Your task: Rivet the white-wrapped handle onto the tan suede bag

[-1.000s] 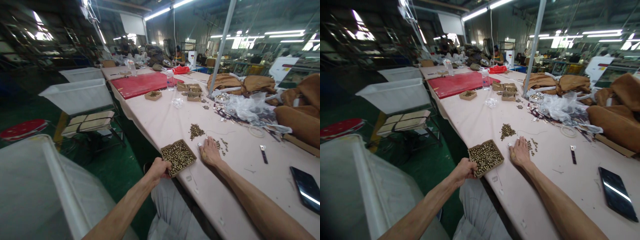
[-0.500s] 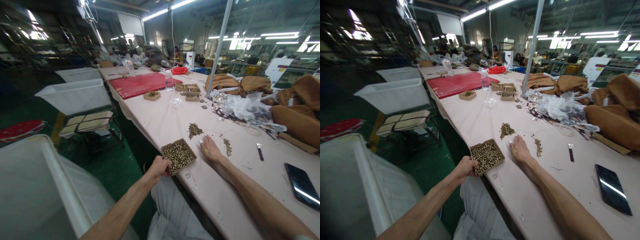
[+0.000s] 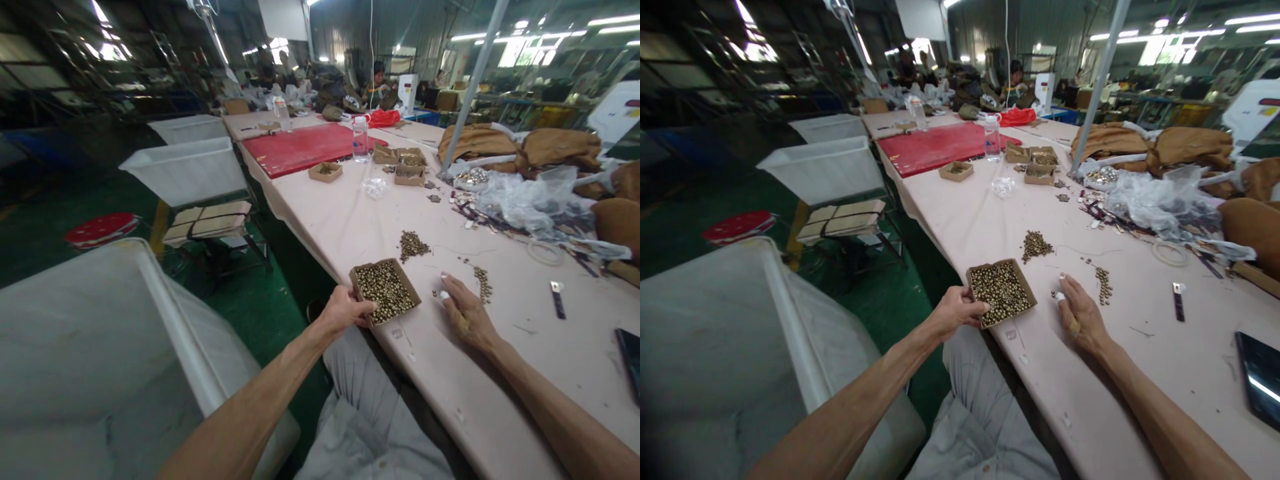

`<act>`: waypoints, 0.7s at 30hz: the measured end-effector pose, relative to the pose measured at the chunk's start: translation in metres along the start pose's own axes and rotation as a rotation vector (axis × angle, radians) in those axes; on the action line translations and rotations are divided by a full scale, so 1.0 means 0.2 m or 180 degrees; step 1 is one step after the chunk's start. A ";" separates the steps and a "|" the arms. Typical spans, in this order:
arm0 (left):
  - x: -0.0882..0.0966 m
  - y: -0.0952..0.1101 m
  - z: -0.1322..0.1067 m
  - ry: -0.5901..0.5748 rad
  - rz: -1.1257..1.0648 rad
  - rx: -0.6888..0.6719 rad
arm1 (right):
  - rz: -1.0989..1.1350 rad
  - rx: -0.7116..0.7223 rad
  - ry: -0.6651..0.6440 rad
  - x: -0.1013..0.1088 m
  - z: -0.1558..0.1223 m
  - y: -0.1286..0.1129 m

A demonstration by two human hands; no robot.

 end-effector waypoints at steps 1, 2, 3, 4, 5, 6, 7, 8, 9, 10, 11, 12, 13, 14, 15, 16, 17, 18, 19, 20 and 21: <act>-0.01 0.00 0.00 -0.0055 -0.0019 -0.0009 | 0.0070 0.0165 -0.0052 0.01 -0.04 -0.03; -0.01 0.00 -0.01 -0.0107 -0.0035 -0.0026 | 0.0142 0.0319 -0.0087 0.01 -0.07 -0.07; -0.02 -0.01 -0.02 -0.0162 -0.0047 -0.0051 | 0.0210 0.0443 -0.0100 0.01 -0.09 -0.09; -0.03 -0.01 -0.02 -0.0208 -0.0052 -0.0089 | 0.0270 0.0523 -0.0078 0.02 -0.11 -0.12; -0.04 -0.02 -0.02 -0.0239 -0.0042 -0.0136 | 0.0320 0.0559 -0.0020 0.02 -0.12 -0.15; -0.06 -0.03 -0.03 -0.0244 -0.0020 -0.0193 | 0.0380 0.0577 0.0068 0.03 -0.12 -0.17; -0.07 -0.04 -0.03 -0.0231 0.0006 -0.0256 | 0.0452 0.0582 0.0151 0.03 -0.12 -0.19; -0.09 -0.05 -0.03 -0.0200 0.0038 -0.0323 | 0.0541 0.0569 0.0209 0.04 -0.11 -0.22; -0.10 -0.05 -0.03 -0.0156 0.0081 -0.0381 | 0.0644 0.0538 0.0225 0.04 -0.11 -0.23; -0.12 -0.06 -0.02 -0.0097 0.0127 -0.0428 | 0.0750 0.0497 0.0212 0.04 -0.10 -0.25; -0.13 -0.07 -0.02 -0.0040 0.0169 -0.0459 | 0.0852 0.0453 0.0180 0.04 -0.09 -0.26; -0.14 -0.07 -0.02 0.0021 0.0209 -0.0478 | 0.0947 0.0406 0.0155 0.03 -0.08 -0.26; -0.15 -0.08 -0.01 0.0097 0.0256 -0.0486 | 0.1034 0.0354 0.0148 0.02 -0.08 -0.26; -0.16 -0.08 0.00 0.0198 0.0310 -0.0495 | 0.1110 0.0297 0.0167 0.02 -0.07 -0.25; -0.16 -0.08 0.00 0.0322 0.0371 -0.0510 | 0.1178 0.0234 0.0194 0.01 -0.07 -0.24; -0.17 -0.08 0.01 0.0463 0.0444 -0.0533 | 0.1247 0.0166 0.0217 0.00 -0.07 -0.23; -0.17 -0.07 0.02 0.0607 0.0529 -0.0566 | 0.1316 0.0097 0.0219 0.00 -0.07 -0.22; -0.18 -0.07 0.03 0.0744 0.0619 -0.0610 | 0.1378 0.0046 0.0206 -0.01 -0.07 -0.22; -0.19 -0.06 0.03 0.0856 0.0710 -0.0660 | 0.1432 0.0019 0.0187 -0.01 -0.07 -0.21; -0.20 -0.06 0.04 0.0962 0.0806 -0.0721 | 0.1478 0.0009 0.0172 -0.01 -0.07 -0.21; -0.21 -0.06 0.05 0.1068 0.0905 -0.0785 | 0.1516 0.0011 0.0163 -0.01 -0.08 -0.21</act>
Point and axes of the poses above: each hand's wrist, its own z-axis towards the middle knuckle, its own x-axis out of the back of the hand, y = z × x, the point moved 1 cm from there along z, towards the middle knuckle, and after that the axes turned 14 degrees about -y, right-handed, at the moved point
